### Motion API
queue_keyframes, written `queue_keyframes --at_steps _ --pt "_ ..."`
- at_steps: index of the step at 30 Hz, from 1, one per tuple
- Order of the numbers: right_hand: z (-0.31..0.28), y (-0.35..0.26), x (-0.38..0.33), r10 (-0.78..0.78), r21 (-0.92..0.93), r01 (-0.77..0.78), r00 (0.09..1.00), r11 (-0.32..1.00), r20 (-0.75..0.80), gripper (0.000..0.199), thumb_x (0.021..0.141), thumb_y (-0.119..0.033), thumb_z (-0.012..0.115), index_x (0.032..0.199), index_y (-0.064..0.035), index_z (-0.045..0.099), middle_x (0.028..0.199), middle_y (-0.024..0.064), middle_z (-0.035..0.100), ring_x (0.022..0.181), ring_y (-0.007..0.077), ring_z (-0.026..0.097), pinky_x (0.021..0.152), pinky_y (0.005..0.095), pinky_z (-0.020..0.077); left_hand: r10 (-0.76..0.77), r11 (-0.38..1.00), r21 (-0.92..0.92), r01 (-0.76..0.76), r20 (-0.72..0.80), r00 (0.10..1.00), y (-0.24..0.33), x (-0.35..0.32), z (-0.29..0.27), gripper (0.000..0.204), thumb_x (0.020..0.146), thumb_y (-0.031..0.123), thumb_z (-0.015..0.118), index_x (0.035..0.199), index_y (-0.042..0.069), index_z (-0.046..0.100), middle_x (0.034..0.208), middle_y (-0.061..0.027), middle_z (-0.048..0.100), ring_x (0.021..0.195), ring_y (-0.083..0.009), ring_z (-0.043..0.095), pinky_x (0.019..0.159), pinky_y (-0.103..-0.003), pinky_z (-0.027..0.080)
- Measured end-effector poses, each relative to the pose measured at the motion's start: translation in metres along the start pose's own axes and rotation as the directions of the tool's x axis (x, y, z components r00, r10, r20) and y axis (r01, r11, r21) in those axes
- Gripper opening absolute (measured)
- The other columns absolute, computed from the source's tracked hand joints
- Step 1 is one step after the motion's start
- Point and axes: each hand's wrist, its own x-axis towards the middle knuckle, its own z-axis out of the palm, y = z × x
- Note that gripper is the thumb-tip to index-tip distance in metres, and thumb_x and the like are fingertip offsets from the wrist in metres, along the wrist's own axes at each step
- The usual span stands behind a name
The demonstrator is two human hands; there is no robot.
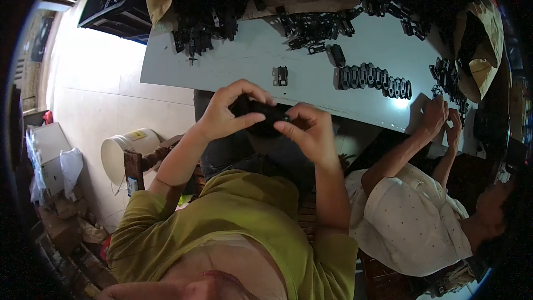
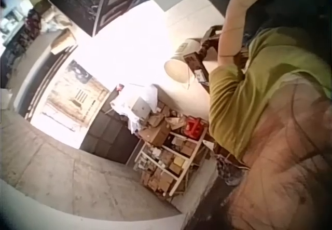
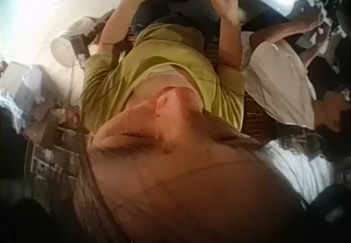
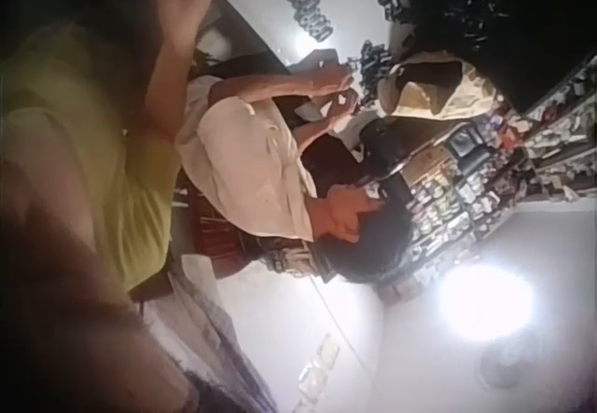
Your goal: Assembling or sorting small black plastic parts at a workstation.
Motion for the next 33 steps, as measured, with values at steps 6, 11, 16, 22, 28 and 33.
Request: queue_keyframes --at_steps 6,11,16,22,28,33 --pt "-0.001 0.007 0.009 -0.144 -0.566 0.200 0.979 0.800 0.142 0.023 0.075 -0.014 0.076 0.090 -0.0016 0.063 0.081 0.0107 0.062 0.065 0.0194 0.059 0.055 0.0285 0.0465 -0.101 0.968 0.241 0.077 0.089 0.991 -0.011 -0.026 -0.013 0.027 0.074 0.004 0.073 0.098 0.003 0.061 0.106 -0.0097 0.064 0.100 -0.0227 0.062 0.088 -0.033 0.047" --pt "-0.032 -0.013 0.068 -0.659 -0.987 -0.152 0.737 0.055 -0.150 0.022 0.081 -0.022 0.068 0.090 -0.0029 0.064 0.084 0.0117 0.061 0.085 0.0312 0.057 0.078 0.0415 0.0445 0.129 0.751 0.636 0.175 -0.402 0.907 -0.014 -0.008 -0.060 0.017 0.075 0.001 0.069 0.090 0.002 0.062 0.087 -0.0096 0.061 0.076 -0.0218 0.060 0.070 -0.028 0.048" --pt "-0.037 0.005 0.101 -0.509 -0.911 -0.348 0.838 -0.223 -0.195 0.011 0.080 -0.017 0.065 0.083 -0.0062 0.063 0.086 0.0077 0.063 0.087 0.0261 0.059 0.076 0.0399 0.0475 0.294 0.530 0.769 0.357 -0.562 0.773 -0.017 0.020 -0.105 0.017 0.079 0.009 0.067 0.093 0.005 0.057 0.085 -0.0109 0.056 0.081 -0.0300 0.058 0.071 -0.038 0.048" --pt "-0.010 0.020 0.081 -0.458 -0.942 -0.331 0.846 -0.051 -0.272 0.017 0.082 -0.016 0.064 0.093 -0.0047 0.059 0.091 0.0109 0.060 0.083 0.0289 0.062 0.066 0.0377 0.0522 0.229 0.262 0.817 0.514 -0.570 0.789 -0.019 0.027 -0.111 0.029 0.079 0.013 0.067 0.105 0.009 0.053 0.091 -0.0134 0.056 0.085 -0.0360 0.058 0.074 -0.044 0.048" --pt "-0.002 0.014 0.059 -0.400 -0.941 -0.285 0.853 0.183 -0.336 0.029 0.085 -0.014 0.062 0.109 -0.0020 0.052 0.098 0.0161 0.057 0.081 0.0350 0.062 0.066 0.0403 0.0522 -0.019 0.467 0.680 0.565 -0.631 0.775 -0.017 0.027 -0.119 0.031 0.079 0.010 0.067 0.107 0.008 0.056 0.088 -0.0143 0.059 0.081 -0.0311 0.060 0.069 -0.038 0.047" --pt "-0.003 0.016 0.054 -0.402 -0.936 -0.260 0.851 0.237 -0.338 0.030 0.086 -0.011 0.060 0.113 -0.0014 0.051 0.099 0.0184 0.057 0.082 0.0370 0.062 0.067 0.0414 0.0515 0.188 0.428 0.772 0.470 -0.585 0.789 -0.021 0.013 -0.125 0.026 0.079 0.006 0.065 0.104 0.006 0.057 0.091 -0.0166 0.058 0.078 -0.0309 0.059 0.071 -0.038 0.047"
